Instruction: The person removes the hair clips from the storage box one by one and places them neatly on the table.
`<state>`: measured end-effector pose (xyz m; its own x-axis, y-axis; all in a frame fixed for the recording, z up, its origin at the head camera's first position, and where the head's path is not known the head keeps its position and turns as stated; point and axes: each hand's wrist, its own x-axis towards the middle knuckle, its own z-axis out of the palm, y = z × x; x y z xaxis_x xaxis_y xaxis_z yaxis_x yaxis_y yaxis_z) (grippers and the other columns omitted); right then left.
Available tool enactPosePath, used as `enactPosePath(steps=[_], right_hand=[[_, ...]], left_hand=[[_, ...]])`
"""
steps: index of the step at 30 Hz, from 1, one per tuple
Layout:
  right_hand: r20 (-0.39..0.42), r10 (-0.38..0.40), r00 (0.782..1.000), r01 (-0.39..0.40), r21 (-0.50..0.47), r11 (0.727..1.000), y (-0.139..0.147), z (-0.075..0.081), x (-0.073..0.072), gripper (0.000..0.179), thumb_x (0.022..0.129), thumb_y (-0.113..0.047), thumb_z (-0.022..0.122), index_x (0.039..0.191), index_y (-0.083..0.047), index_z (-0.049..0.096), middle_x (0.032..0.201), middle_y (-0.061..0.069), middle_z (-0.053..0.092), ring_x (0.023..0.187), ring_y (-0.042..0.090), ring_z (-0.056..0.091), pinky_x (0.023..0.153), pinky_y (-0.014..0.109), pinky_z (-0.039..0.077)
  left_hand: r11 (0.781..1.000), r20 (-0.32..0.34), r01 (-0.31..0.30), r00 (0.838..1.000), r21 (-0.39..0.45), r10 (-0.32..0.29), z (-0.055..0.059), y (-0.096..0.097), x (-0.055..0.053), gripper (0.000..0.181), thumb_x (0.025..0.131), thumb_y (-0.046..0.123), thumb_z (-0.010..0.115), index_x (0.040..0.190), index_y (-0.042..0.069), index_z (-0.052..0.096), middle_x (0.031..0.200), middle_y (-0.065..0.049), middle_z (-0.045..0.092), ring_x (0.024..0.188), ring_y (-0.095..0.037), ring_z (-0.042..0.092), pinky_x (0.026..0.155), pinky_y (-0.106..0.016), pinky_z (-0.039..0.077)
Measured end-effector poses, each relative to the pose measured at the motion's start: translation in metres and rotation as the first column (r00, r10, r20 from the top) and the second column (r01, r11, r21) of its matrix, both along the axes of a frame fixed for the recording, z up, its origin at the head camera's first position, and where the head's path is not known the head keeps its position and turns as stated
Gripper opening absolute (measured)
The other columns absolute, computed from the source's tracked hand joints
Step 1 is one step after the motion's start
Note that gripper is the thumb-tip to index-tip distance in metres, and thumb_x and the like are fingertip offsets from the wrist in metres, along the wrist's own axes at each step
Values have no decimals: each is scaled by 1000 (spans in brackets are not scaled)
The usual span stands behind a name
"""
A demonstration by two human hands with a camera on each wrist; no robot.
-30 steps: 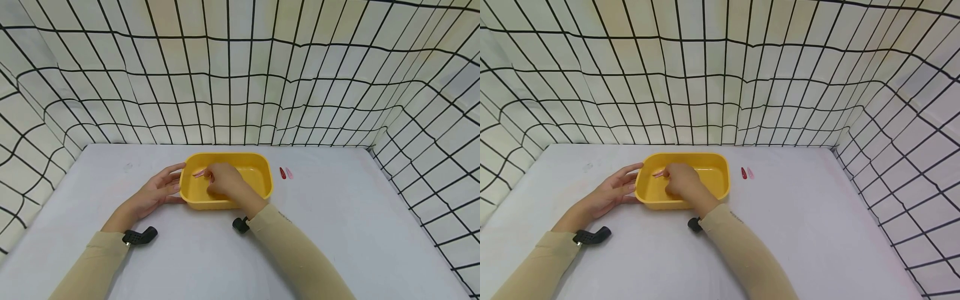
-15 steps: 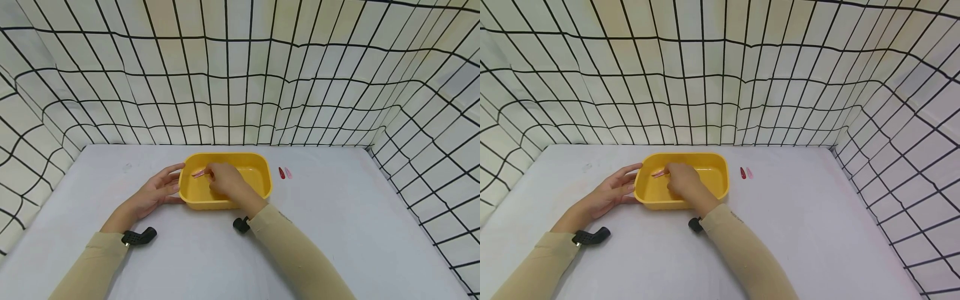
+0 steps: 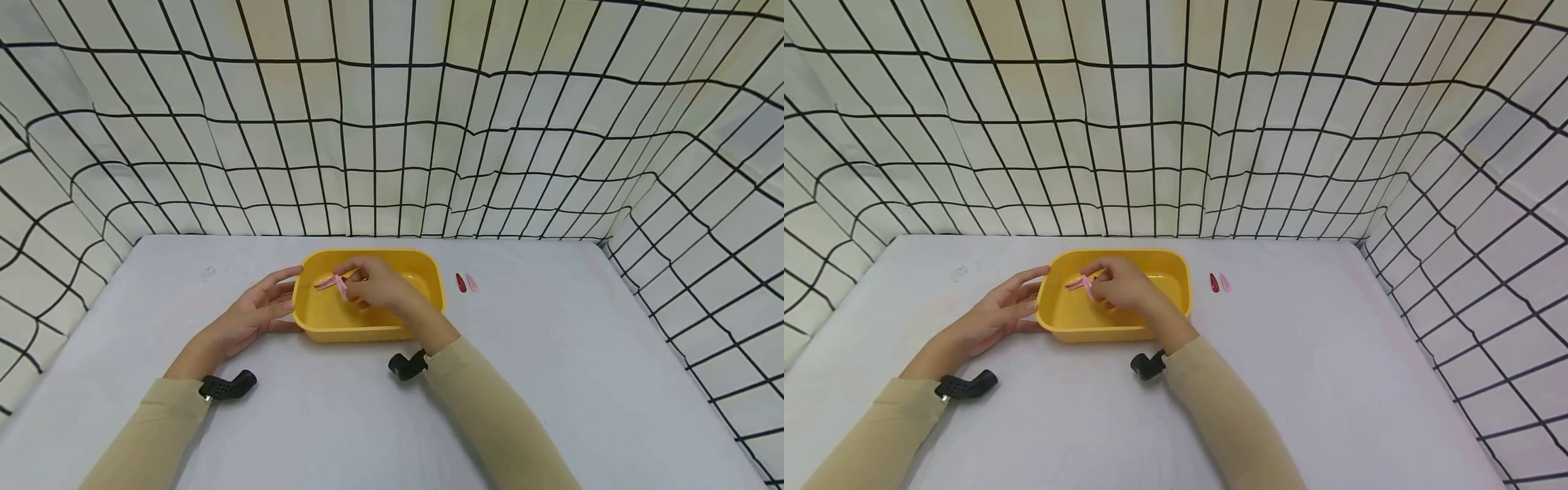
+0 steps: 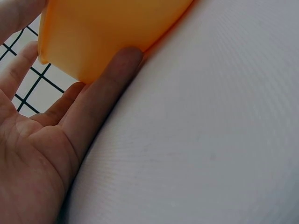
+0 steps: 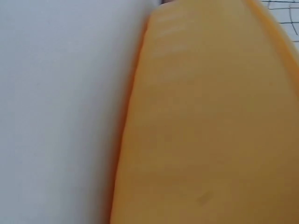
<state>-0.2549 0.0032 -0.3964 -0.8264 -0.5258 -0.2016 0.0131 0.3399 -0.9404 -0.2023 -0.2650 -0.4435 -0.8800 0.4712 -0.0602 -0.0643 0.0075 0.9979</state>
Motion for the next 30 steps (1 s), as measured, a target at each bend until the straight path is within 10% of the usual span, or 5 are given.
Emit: enactPosePath(steps=[11,30], right_hand=[[114,-4,993,20,-139,990,28,8,1,41,94,-8,62,136,-8,59,99,11,64,89,25,70,81,40,61],[123,-115,986,138,-204,969,80,22,4,31,99,-15,60,131,-16,60,116,27,62,94,25,72,74,32,61]], left_hand=[[1000,-4,-12,1000,-1,12,0,0,1,63,103,6,52,158,20,25,160,-22,20,124,-23,59,91,-48,57],[1000,1,-15,1000,-12,15,1,0,2,63,103,10,53,158,20,24,162,-21,18,123,-22,59,92,-46,57]])
